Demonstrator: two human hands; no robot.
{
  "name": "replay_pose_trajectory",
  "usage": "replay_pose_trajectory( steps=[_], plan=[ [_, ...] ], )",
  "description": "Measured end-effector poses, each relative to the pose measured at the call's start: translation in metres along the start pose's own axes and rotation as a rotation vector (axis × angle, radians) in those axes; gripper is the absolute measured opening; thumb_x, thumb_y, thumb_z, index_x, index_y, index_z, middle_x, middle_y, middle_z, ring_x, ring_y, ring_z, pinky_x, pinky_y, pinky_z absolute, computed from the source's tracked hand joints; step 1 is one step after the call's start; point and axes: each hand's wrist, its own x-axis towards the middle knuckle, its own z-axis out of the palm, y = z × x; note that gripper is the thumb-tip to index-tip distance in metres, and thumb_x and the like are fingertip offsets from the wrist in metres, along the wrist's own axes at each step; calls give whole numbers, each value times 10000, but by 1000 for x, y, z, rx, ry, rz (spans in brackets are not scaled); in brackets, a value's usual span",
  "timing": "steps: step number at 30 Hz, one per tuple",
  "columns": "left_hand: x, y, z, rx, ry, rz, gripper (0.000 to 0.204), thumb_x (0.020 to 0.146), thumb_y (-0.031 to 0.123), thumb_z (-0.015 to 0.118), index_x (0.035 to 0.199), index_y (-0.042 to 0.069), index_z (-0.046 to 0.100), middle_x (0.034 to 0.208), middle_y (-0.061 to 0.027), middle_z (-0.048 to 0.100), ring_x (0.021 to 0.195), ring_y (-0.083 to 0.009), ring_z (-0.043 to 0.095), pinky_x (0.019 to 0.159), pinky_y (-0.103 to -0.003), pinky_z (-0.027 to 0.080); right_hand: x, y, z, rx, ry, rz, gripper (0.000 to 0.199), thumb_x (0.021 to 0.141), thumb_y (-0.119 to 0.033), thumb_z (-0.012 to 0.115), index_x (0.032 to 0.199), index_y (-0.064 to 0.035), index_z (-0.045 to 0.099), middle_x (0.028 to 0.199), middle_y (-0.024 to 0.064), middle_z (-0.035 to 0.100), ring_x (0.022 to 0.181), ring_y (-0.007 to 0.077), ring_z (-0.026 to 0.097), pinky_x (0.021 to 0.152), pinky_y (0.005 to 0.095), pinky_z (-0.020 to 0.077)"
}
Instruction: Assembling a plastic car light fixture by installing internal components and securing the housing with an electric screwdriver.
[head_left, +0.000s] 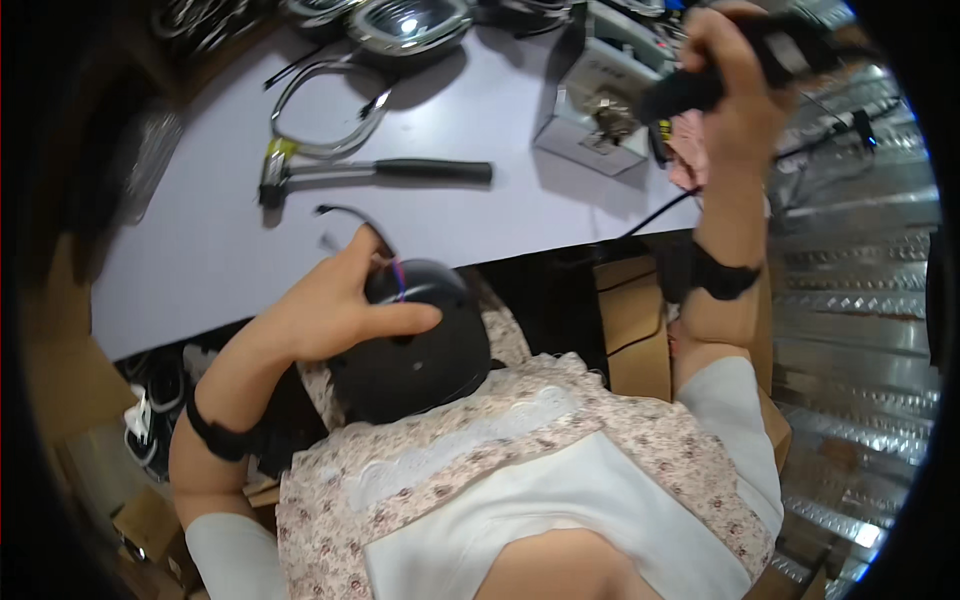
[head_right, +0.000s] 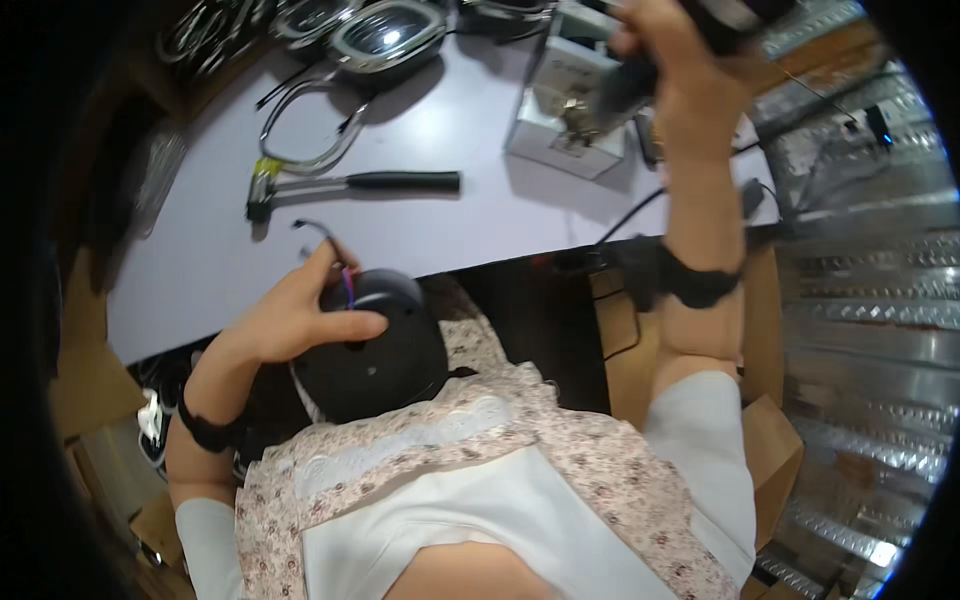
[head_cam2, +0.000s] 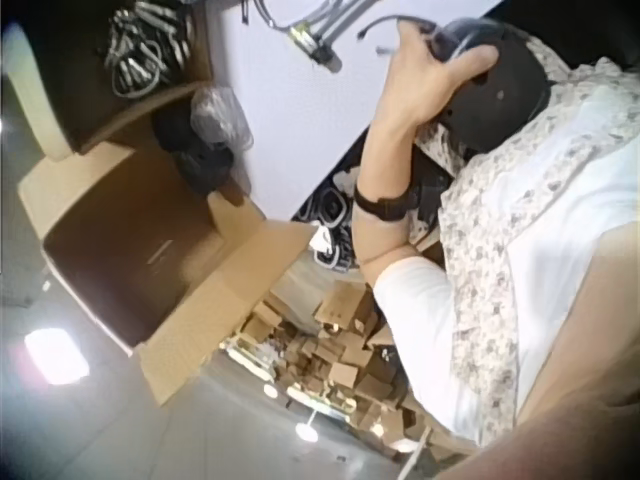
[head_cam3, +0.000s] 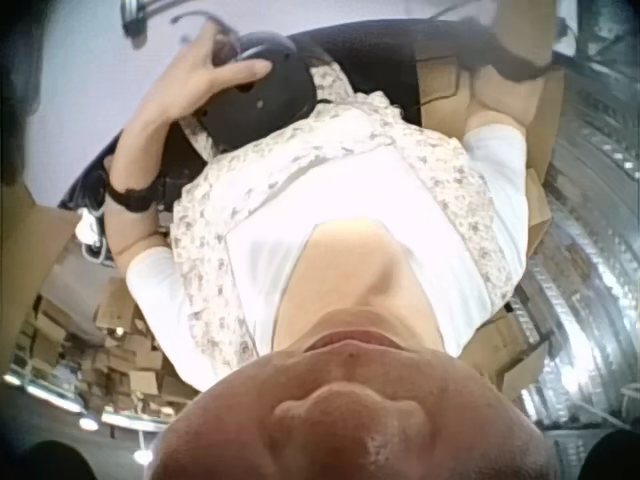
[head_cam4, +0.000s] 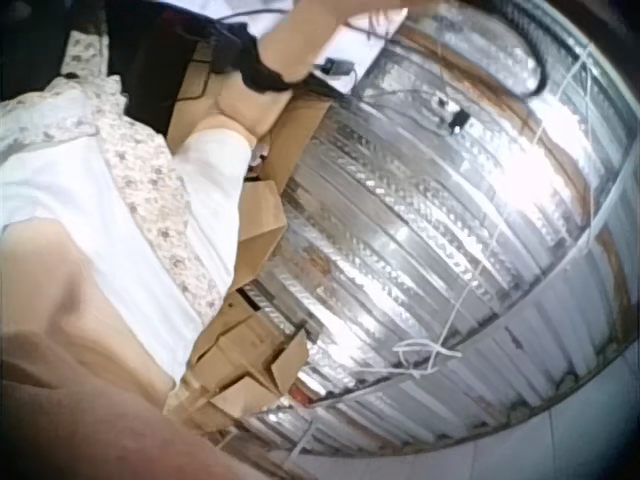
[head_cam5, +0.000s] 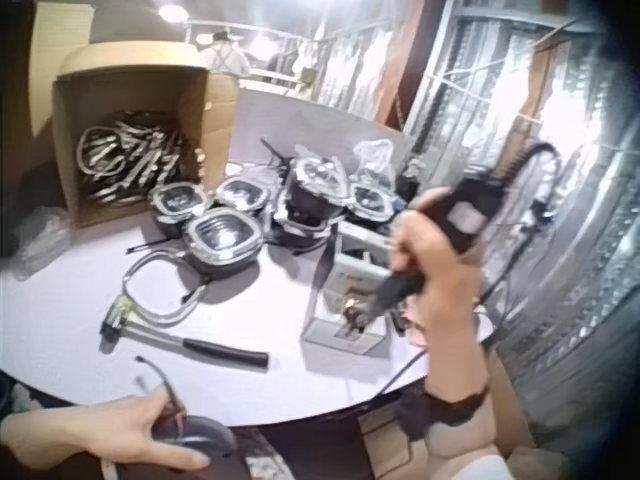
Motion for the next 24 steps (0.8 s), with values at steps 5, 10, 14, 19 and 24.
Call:
replay_pose_trajectory(
  steps=[5, 10, 14, 19, 24],
  plan=[
    [-3, -8, -12, -126, -140, 2, 651, 778, 381, 786, 1251, 5, 547, 1110, -134, 640, 1070, -222, 586, 962, -322, 428, -31, -48, -8, 710, 80, 315, 174, 918, -119, 575, 1070, -42, 539, 844, 59, 478, 671, 143, 445, 681, 299, 396],
    [-11, -10, -10, -169, -35, -76, 596, 799, 344, 759, 1233, -9, 555, 916, -77, 669, 830, -151, 634, 811, -288, 481, -75, -100, 26, 1039, 17, 136, 238, 924, -198, 617, 1106, -69, 533, 851, 18, 517, 615, 105, 501, 709, 294, 438],
    [-19, -20, -5, -199, 6, -109, 599, 806, 345, 752, 1227, -27, 544, 927, -88, 662, 843, -153, 631, 806, -286, 479, -83, -121, 64, 976, 127, 126, 238, 823, -123, 712, 986, -82, 544, 751, -21, 532, 550, 64, 530, 636, 239, 461],
    [-20, -21, 0, -221, 67, -55, 635, 777, 411, 758, 1181, -45, 576, 919, -110, 684, 843, -178, 643, 777, -283, 498, -86, -116, 76, 949, 82, 72, 253, 848, -163, 708, 1009, -96, 525, 771, -24, 549, 558, 53, 553, 617, 220, 494],
    [-20, -21, 0, -208, 55, -58, 634, 780, 409, 753, 1184, -43, 571, 914, -108, 687, 855, -184, 649, 791, -285, 501, -87, -115, 75, 936, 83, 79, 260, 857, -174, 705, 1019, -101, 515, 778, -24, 554, 554, 54, 550, 610, 212, 493]
  ],
)
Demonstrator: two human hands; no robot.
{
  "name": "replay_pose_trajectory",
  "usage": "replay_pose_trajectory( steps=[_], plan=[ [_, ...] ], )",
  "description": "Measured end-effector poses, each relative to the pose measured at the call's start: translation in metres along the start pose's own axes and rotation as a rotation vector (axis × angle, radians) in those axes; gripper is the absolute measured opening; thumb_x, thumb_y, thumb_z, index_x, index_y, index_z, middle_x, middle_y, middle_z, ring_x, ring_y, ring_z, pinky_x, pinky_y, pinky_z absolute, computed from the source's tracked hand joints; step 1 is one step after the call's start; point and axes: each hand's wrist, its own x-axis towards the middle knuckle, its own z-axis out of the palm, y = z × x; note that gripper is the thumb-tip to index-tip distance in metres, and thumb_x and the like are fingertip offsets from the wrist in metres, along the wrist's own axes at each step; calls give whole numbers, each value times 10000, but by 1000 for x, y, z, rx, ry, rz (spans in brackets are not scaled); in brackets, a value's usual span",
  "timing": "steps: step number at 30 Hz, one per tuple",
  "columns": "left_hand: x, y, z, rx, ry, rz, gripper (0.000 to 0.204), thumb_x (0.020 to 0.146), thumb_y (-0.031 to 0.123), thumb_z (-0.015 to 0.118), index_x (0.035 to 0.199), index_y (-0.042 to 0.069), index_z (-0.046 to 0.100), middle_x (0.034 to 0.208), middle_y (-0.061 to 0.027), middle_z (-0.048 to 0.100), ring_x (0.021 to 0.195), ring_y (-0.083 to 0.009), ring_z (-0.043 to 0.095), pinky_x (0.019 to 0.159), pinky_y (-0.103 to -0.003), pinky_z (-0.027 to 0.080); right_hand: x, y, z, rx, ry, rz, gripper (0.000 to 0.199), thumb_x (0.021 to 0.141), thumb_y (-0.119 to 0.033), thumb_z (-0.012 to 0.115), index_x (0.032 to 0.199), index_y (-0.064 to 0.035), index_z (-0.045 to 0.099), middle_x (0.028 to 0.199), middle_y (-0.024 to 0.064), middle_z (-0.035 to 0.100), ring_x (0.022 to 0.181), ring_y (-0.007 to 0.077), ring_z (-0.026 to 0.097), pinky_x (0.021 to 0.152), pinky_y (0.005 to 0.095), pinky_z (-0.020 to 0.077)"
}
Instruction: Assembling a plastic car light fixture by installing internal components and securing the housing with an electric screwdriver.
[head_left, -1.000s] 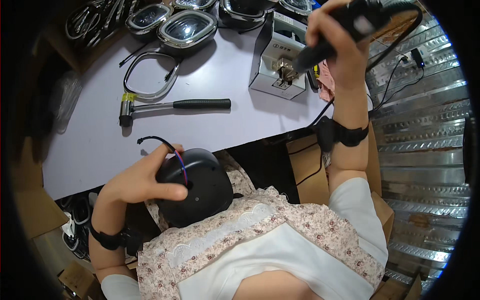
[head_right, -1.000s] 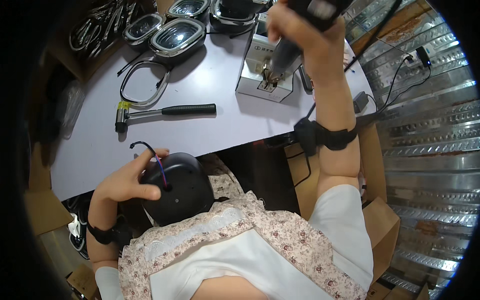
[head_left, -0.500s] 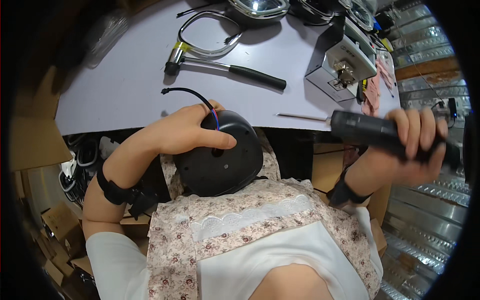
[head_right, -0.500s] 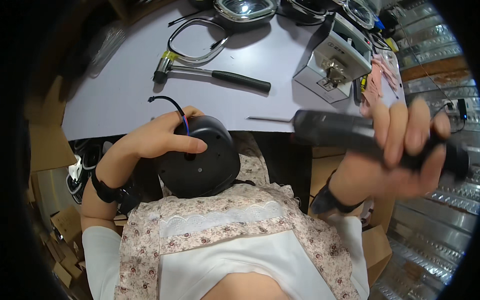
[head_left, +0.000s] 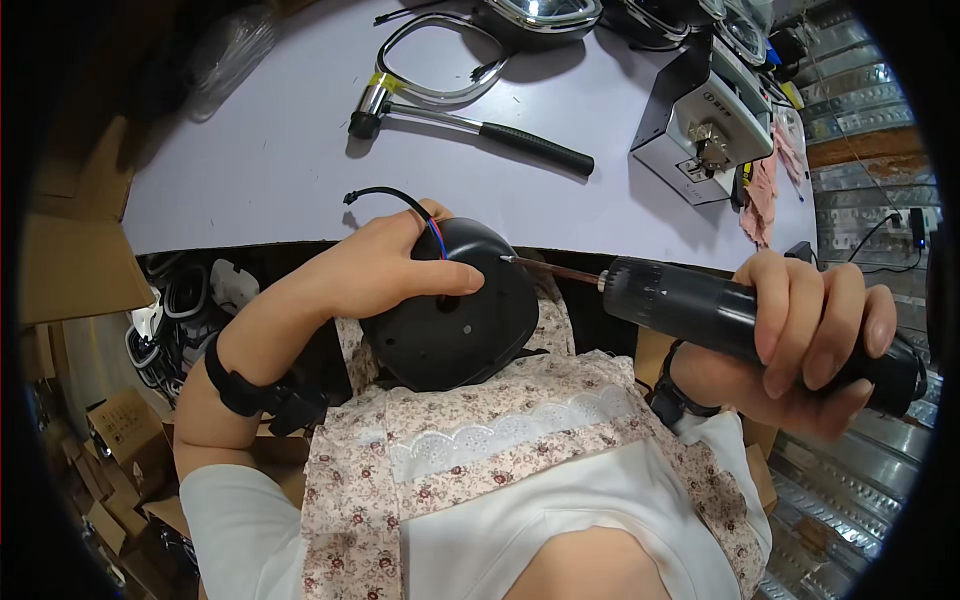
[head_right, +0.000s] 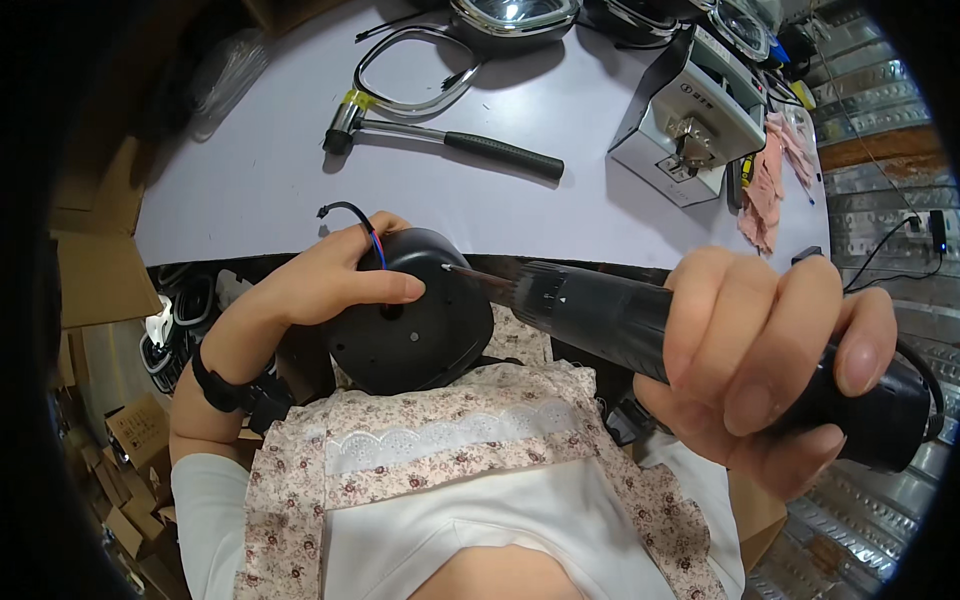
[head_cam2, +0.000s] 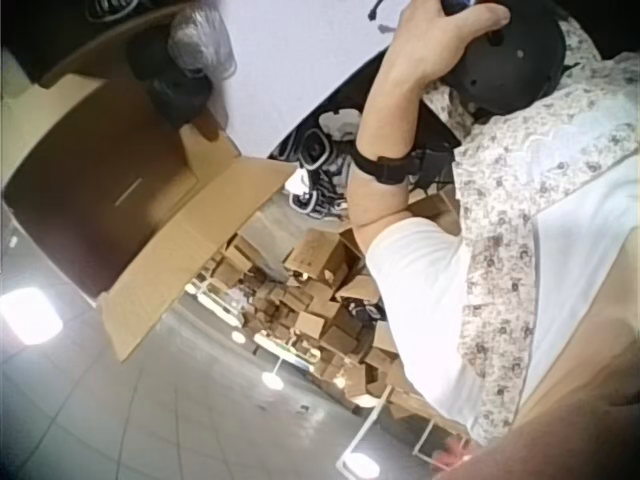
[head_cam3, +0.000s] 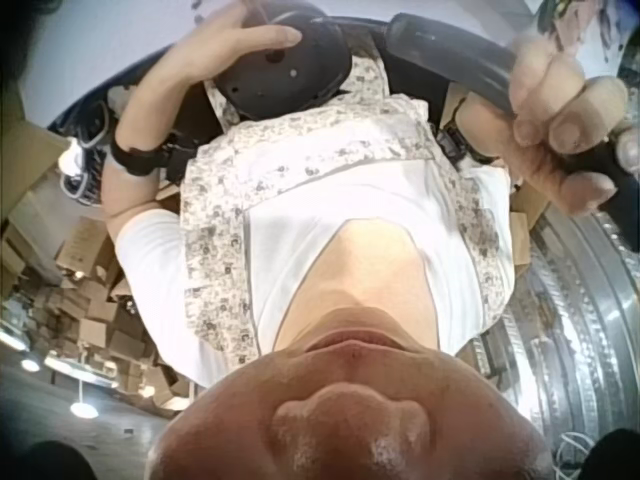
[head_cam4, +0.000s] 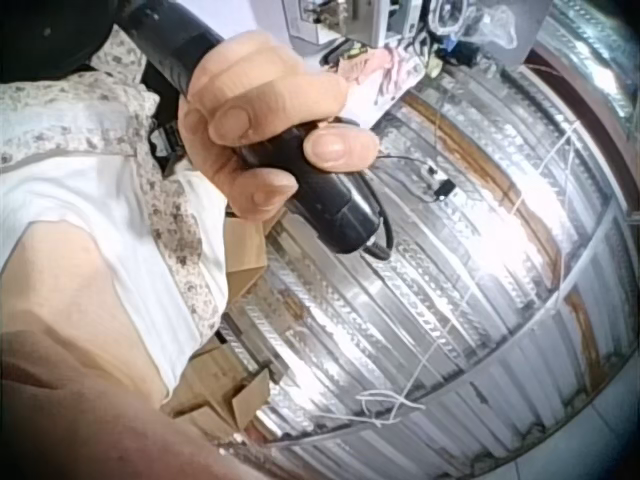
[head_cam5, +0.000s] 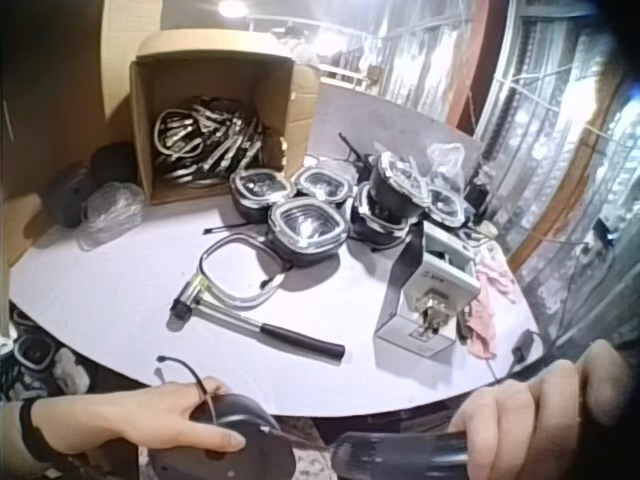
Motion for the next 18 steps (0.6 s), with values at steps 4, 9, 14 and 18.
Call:
replay_pose_trajectory(
  steps=[4, 9, 14, 18],
  plan=[
    [0, 0, -1, 25, 3, 7, 631, 785, 412, 746, 1185, -43, 570, 914, -109, 689, 856, -187, 650, 793, -289, 502, 1, -2, -2, -3, -29, -1, 268, 854, -168, 708, 1026, -101, 513, 782, -21, 559, 559, 55, 560, 609, 211, 497],
    [0, 3, 0, 10, -29, -31, 625, 800, 374, 752, 1232, -25, 541, 964, -108, 666, 863, -173, 644, 833, -295, 487, 1, 1, -4, -12, -84, 50, 273, 858, -170, 705, 1037, -100, 512, 789, -11, 561, 572, 61, 572, 625, 216, 506],
    [3, 4, 2, 40, -29, -1, 620, 803, 370, 752, 1229, -26, 537, 967, -102, 663, 860, -168, 645, 819, -288, 490, 3, 9, -3, -5, -266, 86, 295, 871, -159, 706, 1059, -102, 486, 835, 10, 583, 615, 99, 601, 649, 220, 529],
    [1, -8, 13, 0, -15, -21, 643, 787, 413, 738, 1207, -37, 550, 972, -133, 675, 895, -211, 657, 835, -312, 499, -9, 31, -3, -24, -499, 92, 309, 871, -150, 744, 1013, -117, 472, 827, 44, 633, 618, 117, 644, 615, 218, 545]
  ],
)
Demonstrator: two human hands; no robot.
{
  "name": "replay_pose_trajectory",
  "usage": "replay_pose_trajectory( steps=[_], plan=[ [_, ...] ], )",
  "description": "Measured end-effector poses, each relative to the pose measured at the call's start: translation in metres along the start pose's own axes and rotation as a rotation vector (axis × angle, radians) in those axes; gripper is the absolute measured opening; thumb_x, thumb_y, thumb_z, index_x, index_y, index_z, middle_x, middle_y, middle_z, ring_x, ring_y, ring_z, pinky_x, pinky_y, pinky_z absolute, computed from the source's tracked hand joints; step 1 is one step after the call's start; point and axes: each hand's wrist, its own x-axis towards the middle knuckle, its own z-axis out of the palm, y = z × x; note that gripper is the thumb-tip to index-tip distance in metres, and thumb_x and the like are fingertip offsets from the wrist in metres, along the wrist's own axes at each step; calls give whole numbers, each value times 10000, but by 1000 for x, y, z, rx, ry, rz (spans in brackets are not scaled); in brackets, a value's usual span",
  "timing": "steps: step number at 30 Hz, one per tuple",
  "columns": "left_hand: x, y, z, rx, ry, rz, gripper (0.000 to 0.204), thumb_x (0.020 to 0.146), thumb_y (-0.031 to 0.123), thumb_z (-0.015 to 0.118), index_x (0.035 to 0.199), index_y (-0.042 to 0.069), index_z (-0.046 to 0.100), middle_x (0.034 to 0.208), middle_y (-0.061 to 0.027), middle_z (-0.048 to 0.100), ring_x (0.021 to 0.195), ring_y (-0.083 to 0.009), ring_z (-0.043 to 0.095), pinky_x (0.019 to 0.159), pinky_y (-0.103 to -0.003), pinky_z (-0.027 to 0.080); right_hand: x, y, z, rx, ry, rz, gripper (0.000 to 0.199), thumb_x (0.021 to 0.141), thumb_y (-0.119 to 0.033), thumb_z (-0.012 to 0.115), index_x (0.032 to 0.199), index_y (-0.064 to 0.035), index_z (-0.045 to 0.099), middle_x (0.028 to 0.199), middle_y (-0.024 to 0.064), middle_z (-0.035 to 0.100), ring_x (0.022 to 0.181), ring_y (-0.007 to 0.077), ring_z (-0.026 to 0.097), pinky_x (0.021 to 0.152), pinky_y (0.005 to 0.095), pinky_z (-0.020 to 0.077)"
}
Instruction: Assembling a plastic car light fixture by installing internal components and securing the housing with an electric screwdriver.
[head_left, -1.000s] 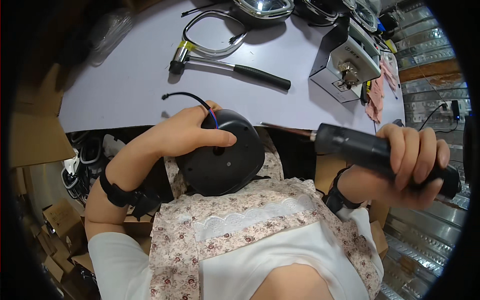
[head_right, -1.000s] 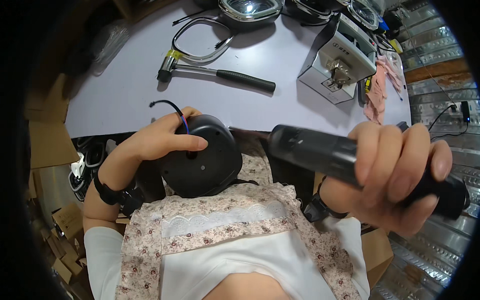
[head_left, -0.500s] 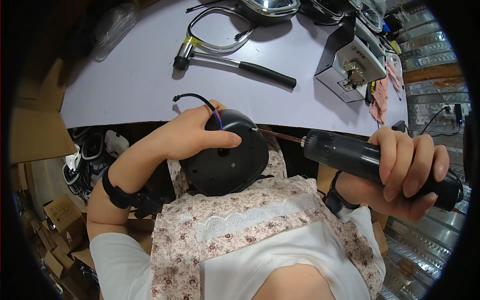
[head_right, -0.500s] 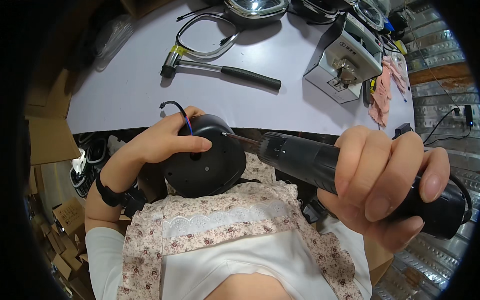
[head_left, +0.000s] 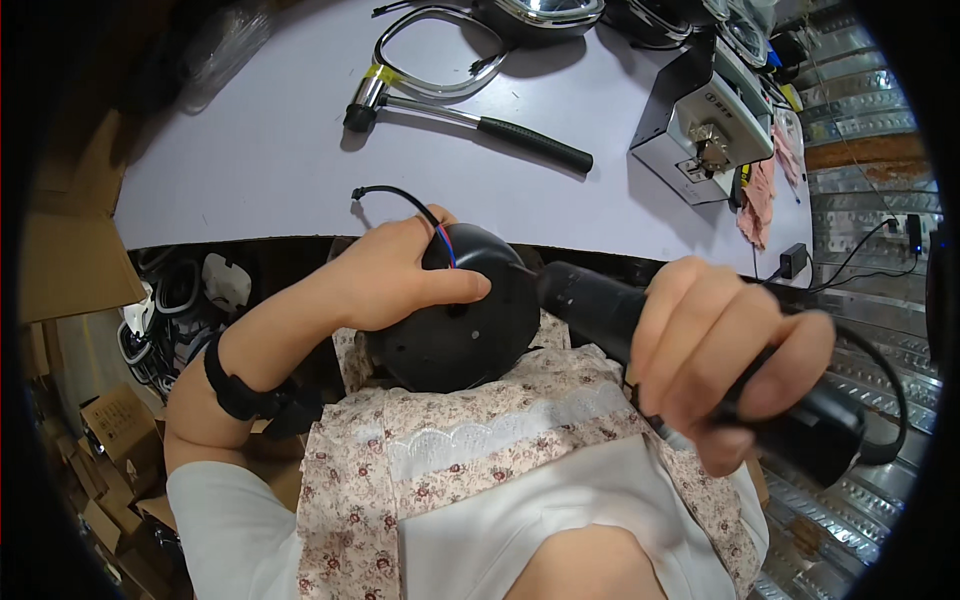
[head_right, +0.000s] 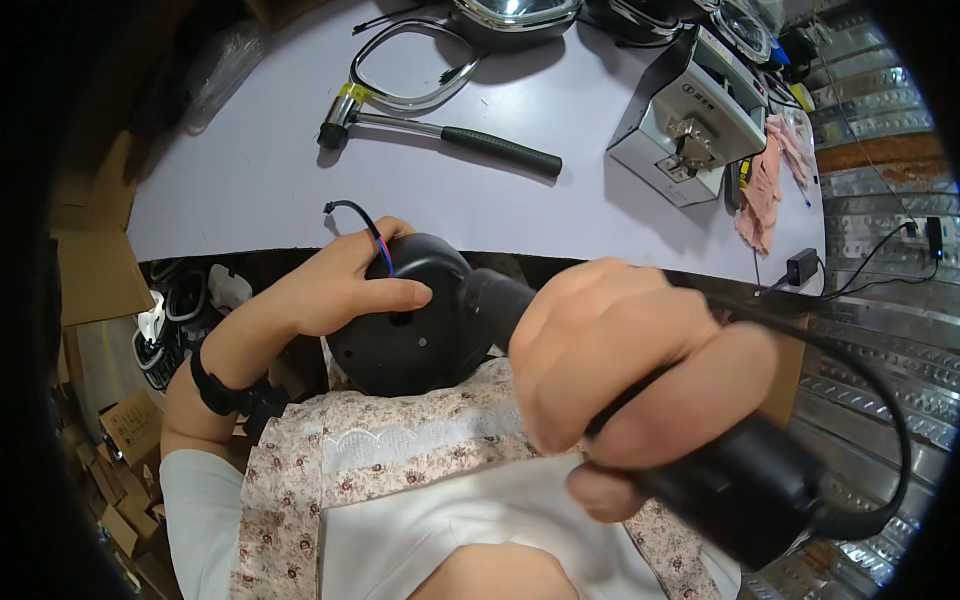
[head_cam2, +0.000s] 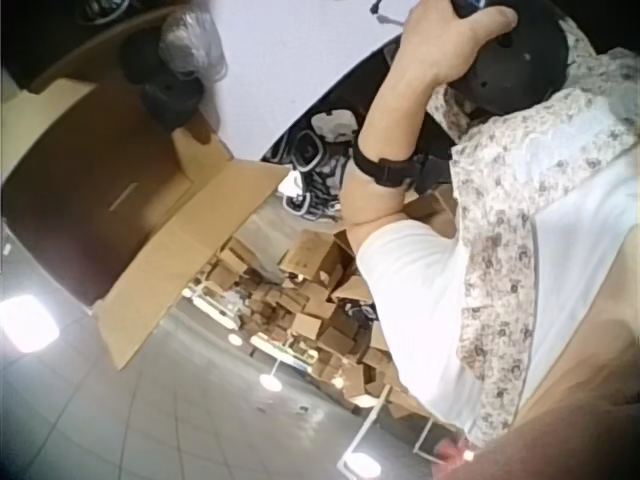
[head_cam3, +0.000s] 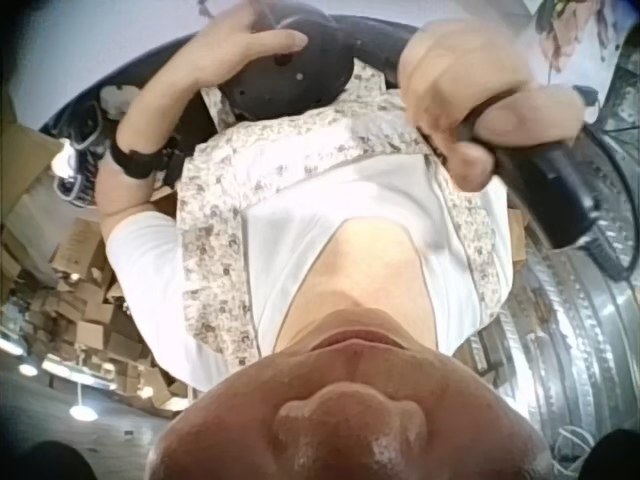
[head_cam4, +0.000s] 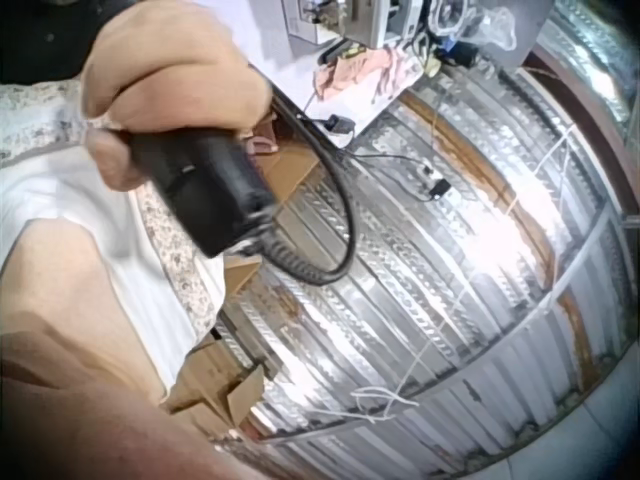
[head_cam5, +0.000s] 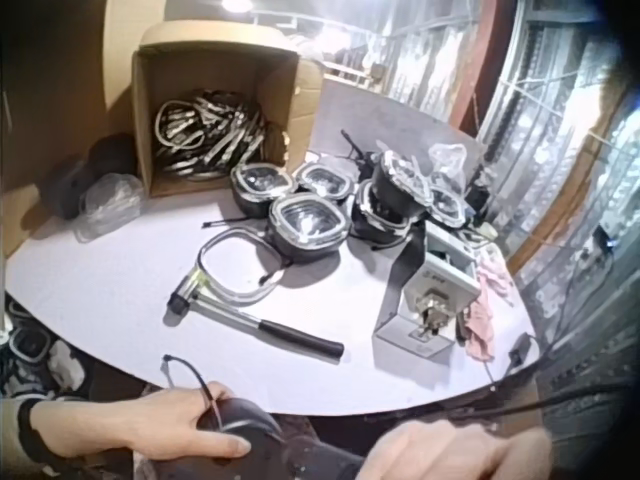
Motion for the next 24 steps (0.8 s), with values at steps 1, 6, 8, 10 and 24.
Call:
replay_pose_trajectory(
  steps=[1, 6, 8, 10, 24],
  plan=[
    [0, -3, 5, 12, 20, 15, 679, 768, 453, 728, 1197, -48, 568, 969, -161, 687, 926, -254, 669, 851, -330, 508, -2, 1, 0, -8, -46, -24, 313, 863, -146, 746, 1001, -118, 467, 796, 44, 639, 613, 122, 657, 600, 222, 545],
    [-5, -9, 15, 114, 95, 34, 673, 767, 468, 718, 1183, -38, 569, 948, -175, 685, 915, -287, 670, 856, -341, 505, -9, 0, 1, -18, -88, -7, 306, 845, -121, 736, 960, -115, 452, 764, 31, 632, 574, 118, 640, 554, 228, 532],
    [-7, -11, 17, 113, 92, 11, 671, 764, 470, 718, 1178, -37, 569, 946, -179, 685, 914, -296, 671, 856, -347, 505, -9, 5, -2, -17, -98, 1, 306, 843, -121, 737, 954, -113, 451, 757, 29, 630, 562, 115, 632, 544, 229, 529],
    [-6, -12, 15, 116, 97, -16, 677, 762, 479, 713, 1176, -35, 566, 958, -187, 689, 926, -302, 674, 857, -356, 502, -7, 7, -3, -13, -101, -7, 296, 844, -123, 727, 942, -108, 448, 754, 24, 631, 549, 105, 620, 524, 228, 523],
    [-55, -42, 20, -11, 445, 82, 757, 756, 542, 709, 1223, -28, 538, 1053, -241, 651, 1012, -362, 636, 915, -390, 487, 35, -2, -5, 246, -337, -279, 159, 861, -142, 709, 928, -137, 565, 765, -9, 674, 659, 124, 658, 530, 236, 493]
  ],
)
